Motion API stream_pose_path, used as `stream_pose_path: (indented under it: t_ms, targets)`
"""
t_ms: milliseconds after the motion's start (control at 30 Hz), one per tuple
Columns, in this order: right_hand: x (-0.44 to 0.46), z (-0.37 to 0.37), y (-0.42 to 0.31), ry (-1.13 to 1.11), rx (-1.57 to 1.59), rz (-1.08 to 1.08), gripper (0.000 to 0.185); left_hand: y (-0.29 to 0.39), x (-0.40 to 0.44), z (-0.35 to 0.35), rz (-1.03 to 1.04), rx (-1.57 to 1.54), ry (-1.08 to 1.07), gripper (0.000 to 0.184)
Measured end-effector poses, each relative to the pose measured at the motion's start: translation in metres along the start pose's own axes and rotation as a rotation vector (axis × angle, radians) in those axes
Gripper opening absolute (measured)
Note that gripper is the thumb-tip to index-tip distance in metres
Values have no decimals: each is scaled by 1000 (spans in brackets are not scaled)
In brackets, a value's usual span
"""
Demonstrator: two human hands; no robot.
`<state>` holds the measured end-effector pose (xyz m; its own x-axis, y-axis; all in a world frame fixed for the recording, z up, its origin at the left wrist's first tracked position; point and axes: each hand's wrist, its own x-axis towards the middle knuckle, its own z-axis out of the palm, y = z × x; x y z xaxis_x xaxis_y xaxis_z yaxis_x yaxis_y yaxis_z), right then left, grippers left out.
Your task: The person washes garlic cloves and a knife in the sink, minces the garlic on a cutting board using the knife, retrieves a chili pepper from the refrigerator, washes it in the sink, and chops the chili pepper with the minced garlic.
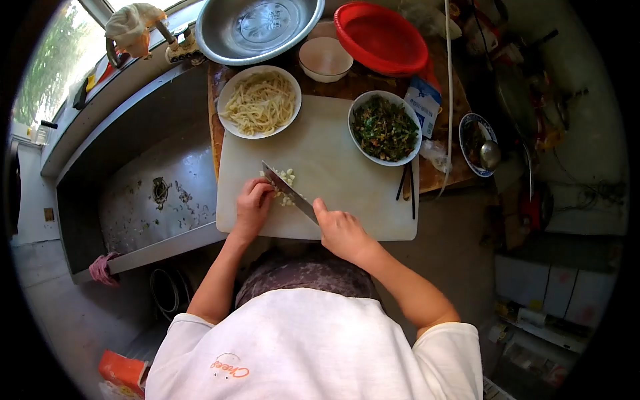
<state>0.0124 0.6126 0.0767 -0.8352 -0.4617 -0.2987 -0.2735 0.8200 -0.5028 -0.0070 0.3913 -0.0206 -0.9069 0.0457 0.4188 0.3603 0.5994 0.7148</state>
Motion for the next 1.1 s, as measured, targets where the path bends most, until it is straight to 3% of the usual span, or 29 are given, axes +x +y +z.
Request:
stream_pose_path:
  t_ms: [167,633,733,933,1100]
  targets:
    - [-1,-14,-6,-39,34,-38,36,0,-8,-6,-79,-63,32,15]
    - [3,-10,-9,-62,19,-25,36,-2,-10,-11,-28,5,5,15]
    - [3,13,1,44,6,-39,34,-1,-4,-7,21,65,15,14]
    - [2,-22,-3,39,14,-59,35,5,-2,-6,16,135,-43,13]
    - [2,1,10,101,-40,-47,32,7,-2,2,-29,130,-8,13]
